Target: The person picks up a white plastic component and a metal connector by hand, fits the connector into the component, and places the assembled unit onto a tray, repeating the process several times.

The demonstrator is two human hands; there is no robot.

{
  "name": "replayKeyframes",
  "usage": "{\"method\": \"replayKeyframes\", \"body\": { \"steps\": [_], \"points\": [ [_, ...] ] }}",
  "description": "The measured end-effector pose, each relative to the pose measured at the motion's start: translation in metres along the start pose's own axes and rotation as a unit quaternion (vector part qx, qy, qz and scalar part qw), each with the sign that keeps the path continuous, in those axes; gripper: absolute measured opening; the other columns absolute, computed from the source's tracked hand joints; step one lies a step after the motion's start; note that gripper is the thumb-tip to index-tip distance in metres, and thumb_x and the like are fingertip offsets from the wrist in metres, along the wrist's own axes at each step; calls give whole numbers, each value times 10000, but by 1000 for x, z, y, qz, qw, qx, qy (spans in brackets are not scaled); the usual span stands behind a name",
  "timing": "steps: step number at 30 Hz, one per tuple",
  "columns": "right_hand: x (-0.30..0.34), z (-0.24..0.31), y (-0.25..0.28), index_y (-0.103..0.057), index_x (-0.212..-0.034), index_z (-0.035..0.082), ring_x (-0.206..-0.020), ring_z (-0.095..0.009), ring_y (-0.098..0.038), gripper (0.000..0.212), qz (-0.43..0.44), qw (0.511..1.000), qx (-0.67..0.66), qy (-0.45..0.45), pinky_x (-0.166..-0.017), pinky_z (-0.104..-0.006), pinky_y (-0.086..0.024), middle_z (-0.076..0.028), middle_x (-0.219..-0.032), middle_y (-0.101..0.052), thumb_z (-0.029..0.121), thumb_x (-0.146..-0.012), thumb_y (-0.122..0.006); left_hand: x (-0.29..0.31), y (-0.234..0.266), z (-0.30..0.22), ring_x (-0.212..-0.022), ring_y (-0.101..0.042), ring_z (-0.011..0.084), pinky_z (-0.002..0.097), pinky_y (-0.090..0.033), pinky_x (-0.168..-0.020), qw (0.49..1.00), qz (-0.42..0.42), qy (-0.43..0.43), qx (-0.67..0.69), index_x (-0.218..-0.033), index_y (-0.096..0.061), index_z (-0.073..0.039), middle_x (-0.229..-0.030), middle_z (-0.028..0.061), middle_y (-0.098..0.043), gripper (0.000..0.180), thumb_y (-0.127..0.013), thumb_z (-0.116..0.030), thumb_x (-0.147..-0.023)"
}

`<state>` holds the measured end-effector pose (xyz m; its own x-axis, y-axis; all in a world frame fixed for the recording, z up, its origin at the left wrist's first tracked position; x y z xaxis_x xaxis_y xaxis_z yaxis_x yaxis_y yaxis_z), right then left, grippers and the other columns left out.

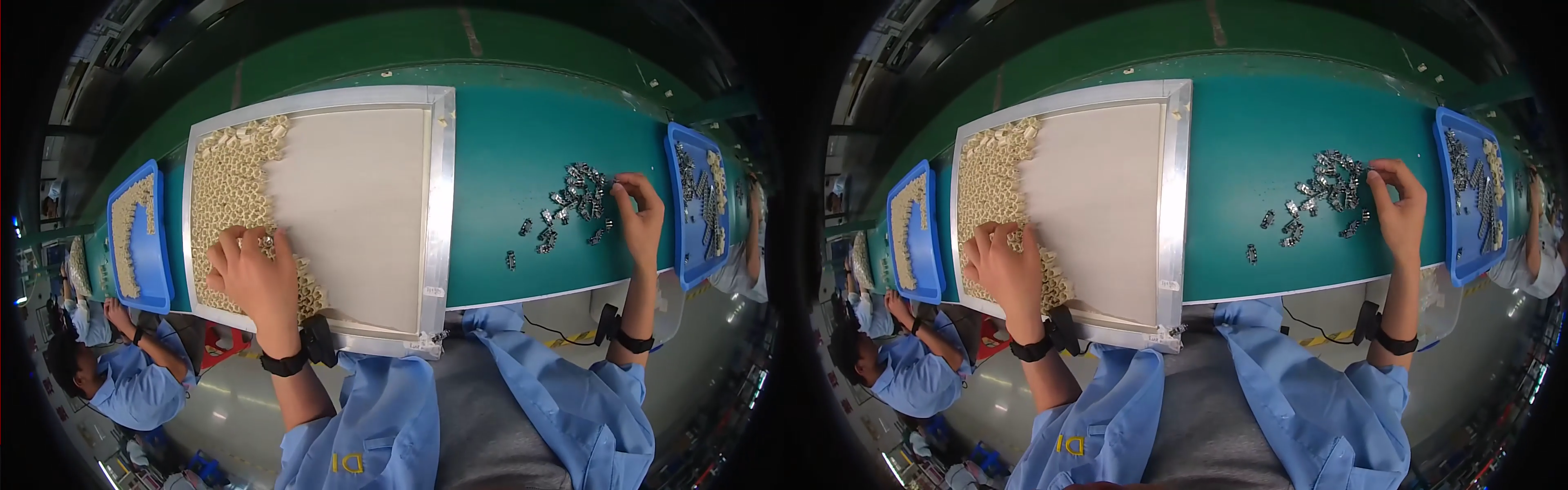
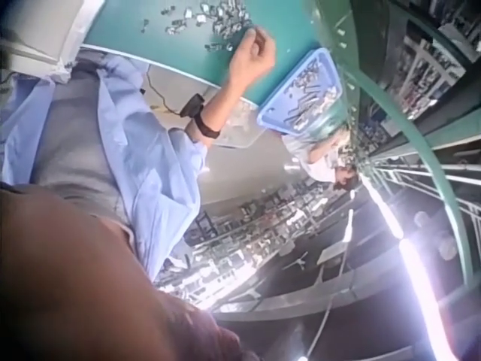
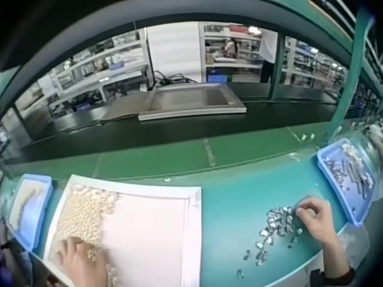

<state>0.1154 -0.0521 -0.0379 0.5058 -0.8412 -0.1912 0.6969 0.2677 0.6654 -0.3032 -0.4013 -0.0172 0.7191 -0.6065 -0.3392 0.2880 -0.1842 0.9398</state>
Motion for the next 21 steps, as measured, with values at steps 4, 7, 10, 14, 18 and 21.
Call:
{"method": "replayKeyframes", "body": {
  "steps": [4,7,10,14,18,21],
  "points": [
    [-1,5,-3,-624,-1183,-11,-875,-128,-643,173,-8,992,-124,-13,-818,-271,-515,-51,-1019,-653,40,-1019,-604,-15,-20,-14,-1129,-557,325,531,-400,-899,1000,0,-4,-29,-947,-722,-115,-1088,61,-647,191,-759,-274,-848],
    [-18,24,-22,-630,-1172,-10,-857,-135,-632,161,33,981,-192,-14,-768,-268,-519,-63,-988,-644,47,-1027,-592,-11,-28,-12,-1121,-565,323,523,-425,-860,998,-17,-10,-54,-977,-715,-133,-1103,58,-652,197,-730,-300,-873],
    [-33,48,-27,-686,-1152,-28,-850,-140,-625,180,98,961,-231,115,-752,-278,-526,-82,-986,-651,1,-993,-607,-5,-16,-26,-1105,-572,303,512,-419,-866,995,-35,-7,-93,-1001,-720,-142,-1151,31,-659,202,-711,-311,-891],
    [-20,61,-25,-700,-1122,-45,-833,-149,-659,167,99,930,-350,48,-743,-283,-544,-98,-975,-663,-40,-971,-629,-5,-20,-51,-1117,-574,281,509,-409,-881,997,-20,-28,-71,-1033,-727,-135,-1160,15,-677,193,-708,-276,-903],
    [-16,68,-36,-704,-1107,-54,-814,-155,-689,163,121,889,-442,0,-733,-284,-559,-117,-972,-681,-64,-953,-652,-13,-22,-60,-1112,-584,272,503,-397,-905,994,-55,-92,-9,-1019,-726,-92,-1134,9,-695,158,-720,-204,-907],
    [-13,76,-45,-706,-1101,-55,-803,-156,-701,161,140,875,-464,1,-724,-282,-564,-126,-972,-694,-68,-946,-664,-9,-19,-68,-1117,-586,271,484,-407,-903,994,-41,-95,24,-1028,-724,-77,-1111,26,-708,154,-726,-174,-909]
  ]
}}
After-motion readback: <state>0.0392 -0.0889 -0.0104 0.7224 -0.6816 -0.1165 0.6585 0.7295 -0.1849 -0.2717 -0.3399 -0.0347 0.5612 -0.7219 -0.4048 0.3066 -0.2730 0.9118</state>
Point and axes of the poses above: each hand's wrist, its own x-axis away from the middle knuckle, its own y-axis out of the back of the hand, z = x × y, the point moved 6 cm from there along -x, towards the middle knuckle
